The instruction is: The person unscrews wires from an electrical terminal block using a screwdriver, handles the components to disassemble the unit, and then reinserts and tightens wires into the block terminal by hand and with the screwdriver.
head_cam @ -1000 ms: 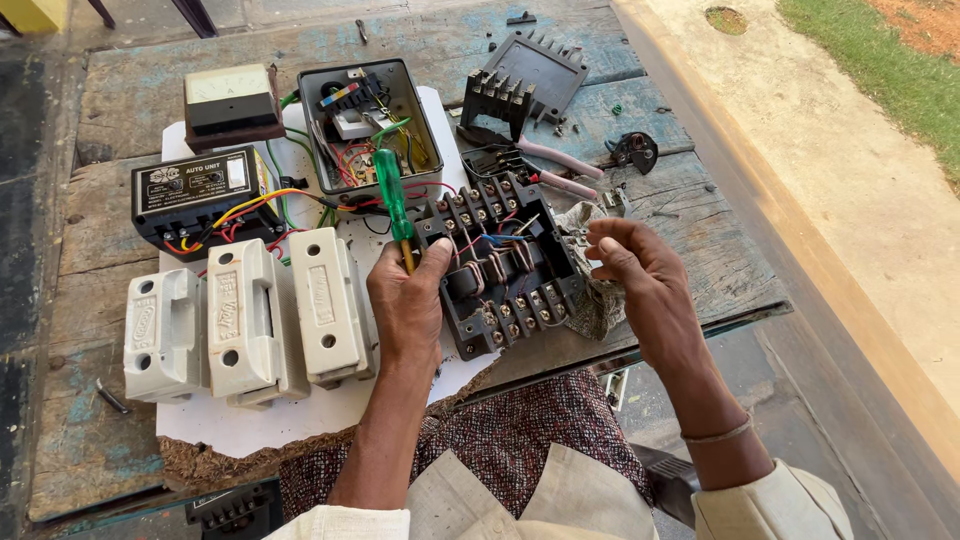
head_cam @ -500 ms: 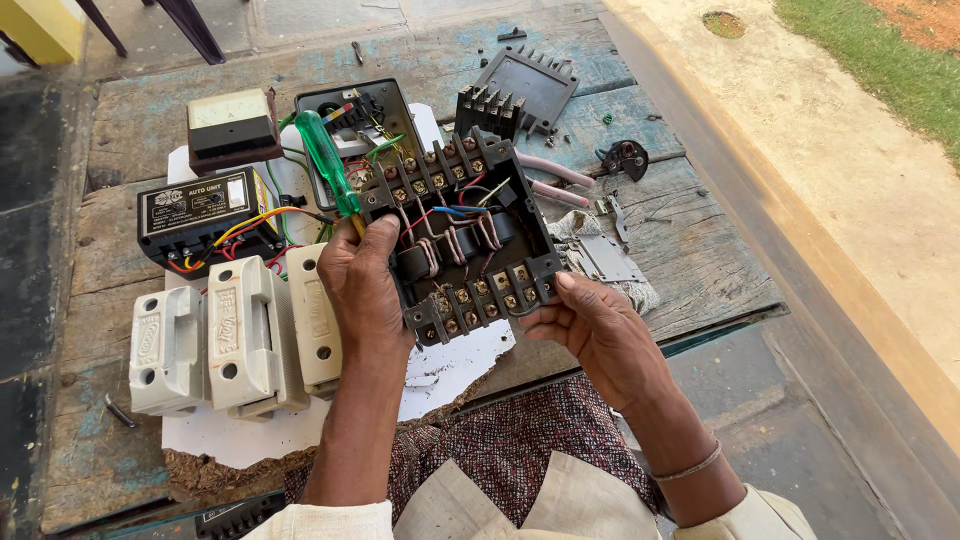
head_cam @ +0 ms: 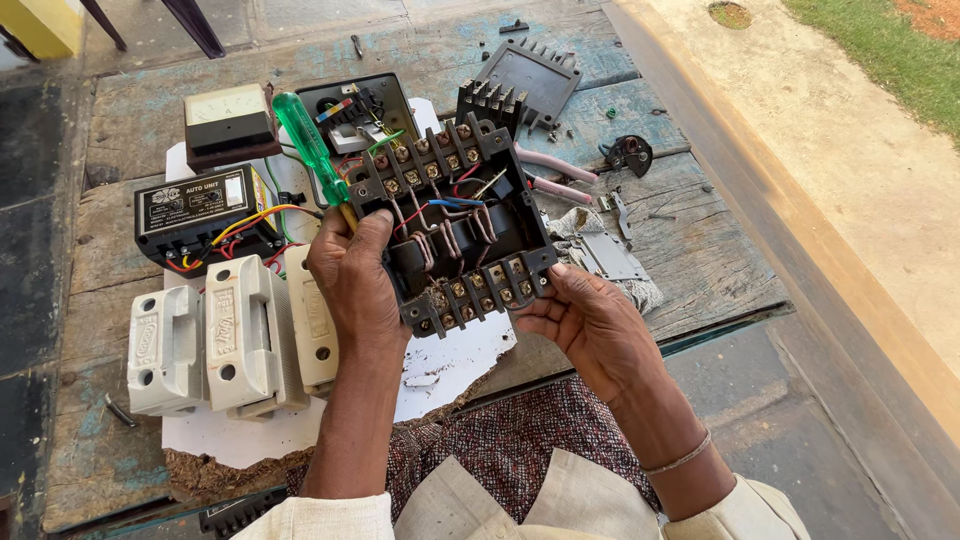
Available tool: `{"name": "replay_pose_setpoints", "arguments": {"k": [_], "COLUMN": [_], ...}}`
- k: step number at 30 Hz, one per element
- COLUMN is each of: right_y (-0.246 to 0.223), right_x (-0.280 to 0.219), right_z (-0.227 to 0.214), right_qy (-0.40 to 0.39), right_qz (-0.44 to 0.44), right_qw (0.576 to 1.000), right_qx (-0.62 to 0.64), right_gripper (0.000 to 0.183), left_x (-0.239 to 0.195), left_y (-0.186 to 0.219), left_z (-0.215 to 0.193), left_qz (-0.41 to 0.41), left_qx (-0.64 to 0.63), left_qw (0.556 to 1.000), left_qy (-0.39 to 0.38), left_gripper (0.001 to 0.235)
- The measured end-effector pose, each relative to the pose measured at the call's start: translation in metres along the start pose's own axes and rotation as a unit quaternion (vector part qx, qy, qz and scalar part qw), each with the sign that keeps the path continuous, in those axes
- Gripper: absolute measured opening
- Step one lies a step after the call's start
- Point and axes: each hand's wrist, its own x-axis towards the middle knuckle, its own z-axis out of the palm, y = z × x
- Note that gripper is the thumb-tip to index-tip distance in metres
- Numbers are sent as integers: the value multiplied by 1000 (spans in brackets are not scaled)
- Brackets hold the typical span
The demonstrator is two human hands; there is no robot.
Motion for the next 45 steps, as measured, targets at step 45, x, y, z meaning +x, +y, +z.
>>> {"name": "replay_pose_setpoints", "arguments": {"k": [45], "right_y": [-13], "right_x": [13], "right_z": [-13], "right_qy": [68], "right_qz": [-342], "right_qw": [719], "right_qx": [-601], "right_gripper": [8], "left_x": [-4], "left_y": [-16], "left_z": [18], "left_qz": [117], "left_qx": [89], "left_qw": [989], "left_qy": [20], "left_gripper": [9]}}
